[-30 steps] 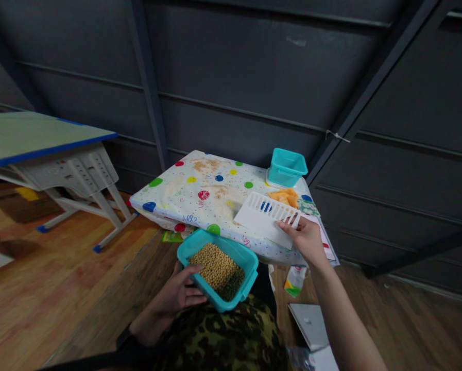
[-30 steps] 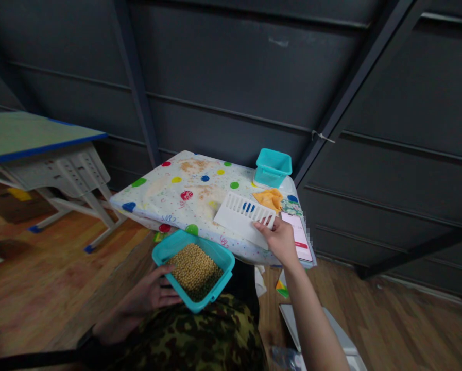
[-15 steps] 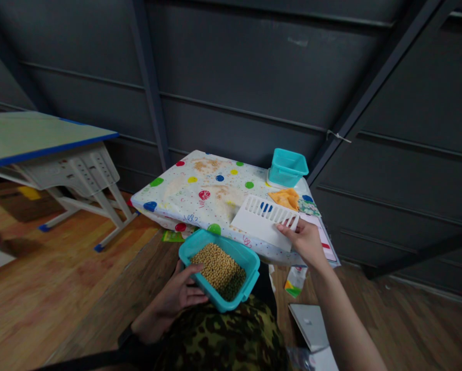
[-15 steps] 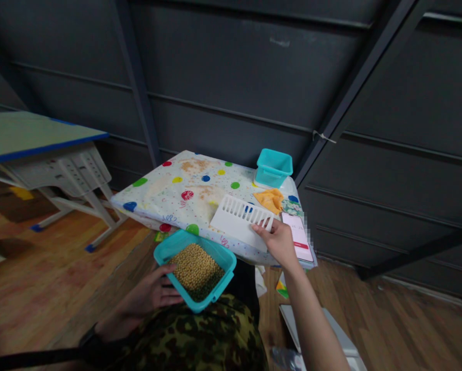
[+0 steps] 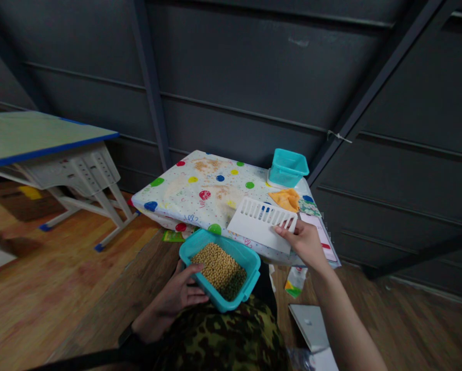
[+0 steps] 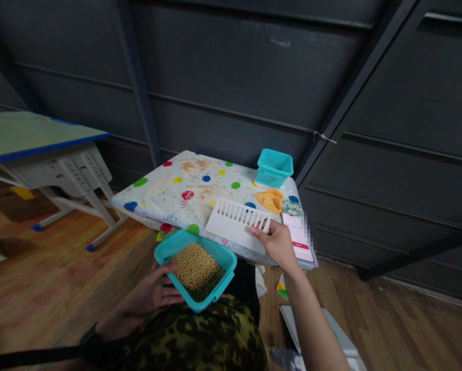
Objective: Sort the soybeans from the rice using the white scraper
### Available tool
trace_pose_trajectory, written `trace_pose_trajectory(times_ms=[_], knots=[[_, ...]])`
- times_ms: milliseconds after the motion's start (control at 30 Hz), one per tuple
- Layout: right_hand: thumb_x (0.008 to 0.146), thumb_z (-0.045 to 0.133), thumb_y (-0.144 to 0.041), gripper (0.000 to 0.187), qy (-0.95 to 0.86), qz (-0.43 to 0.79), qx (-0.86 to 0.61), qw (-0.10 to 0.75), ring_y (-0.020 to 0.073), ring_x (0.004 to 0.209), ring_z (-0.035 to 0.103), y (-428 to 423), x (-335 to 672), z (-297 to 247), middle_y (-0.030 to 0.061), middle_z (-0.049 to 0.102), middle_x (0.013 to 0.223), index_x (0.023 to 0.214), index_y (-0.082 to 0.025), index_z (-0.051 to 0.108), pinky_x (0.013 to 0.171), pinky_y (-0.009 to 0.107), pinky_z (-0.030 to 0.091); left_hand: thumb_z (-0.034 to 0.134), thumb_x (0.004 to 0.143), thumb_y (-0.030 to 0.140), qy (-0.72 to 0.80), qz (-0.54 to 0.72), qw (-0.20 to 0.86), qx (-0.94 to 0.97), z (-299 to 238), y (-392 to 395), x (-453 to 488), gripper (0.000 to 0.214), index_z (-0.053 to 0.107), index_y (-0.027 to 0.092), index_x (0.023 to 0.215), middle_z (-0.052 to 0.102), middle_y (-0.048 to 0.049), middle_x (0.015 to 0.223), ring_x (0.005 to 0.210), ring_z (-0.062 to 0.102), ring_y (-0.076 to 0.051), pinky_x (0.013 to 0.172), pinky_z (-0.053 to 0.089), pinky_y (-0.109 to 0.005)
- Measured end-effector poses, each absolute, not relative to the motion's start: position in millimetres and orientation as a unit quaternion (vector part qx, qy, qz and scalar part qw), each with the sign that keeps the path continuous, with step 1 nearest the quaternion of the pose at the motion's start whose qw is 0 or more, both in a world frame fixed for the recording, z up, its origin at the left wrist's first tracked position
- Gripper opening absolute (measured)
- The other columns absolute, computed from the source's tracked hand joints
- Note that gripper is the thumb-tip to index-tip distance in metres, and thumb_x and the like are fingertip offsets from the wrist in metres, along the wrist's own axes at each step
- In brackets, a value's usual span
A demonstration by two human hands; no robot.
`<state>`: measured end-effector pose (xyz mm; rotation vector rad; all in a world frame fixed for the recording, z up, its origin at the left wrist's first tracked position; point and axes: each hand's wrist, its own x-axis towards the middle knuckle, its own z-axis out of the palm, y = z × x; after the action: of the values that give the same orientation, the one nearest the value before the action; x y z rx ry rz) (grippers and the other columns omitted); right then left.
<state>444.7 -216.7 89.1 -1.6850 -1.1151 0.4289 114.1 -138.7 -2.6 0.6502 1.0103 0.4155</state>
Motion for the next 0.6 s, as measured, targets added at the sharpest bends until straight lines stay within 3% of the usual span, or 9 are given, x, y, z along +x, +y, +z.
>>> trace_pose_trajectory(times_ms=[600], knots=[[0.066, 0.094, -0.064, 0.049, -0.412, 0.131, -0.684, 0.588, 0.0329, 0.079, 0.079, -205.4, 460.9, 87.1, 0.0147, 0.088, 0.092, 0.083, -0.019, 0.087, 0.070, 0.043, 0.064, 0.102, 0.047, 0.059, 0.472, 0.199, 0.808, 0.291, -0.8, -137.9, 111.9, 0.121, 0.041, 0.019, 0.144, 0.078, -0.0099, 0.093, 0.083, 0.081, -0.036, 0.088, 0.065, -0.051]])
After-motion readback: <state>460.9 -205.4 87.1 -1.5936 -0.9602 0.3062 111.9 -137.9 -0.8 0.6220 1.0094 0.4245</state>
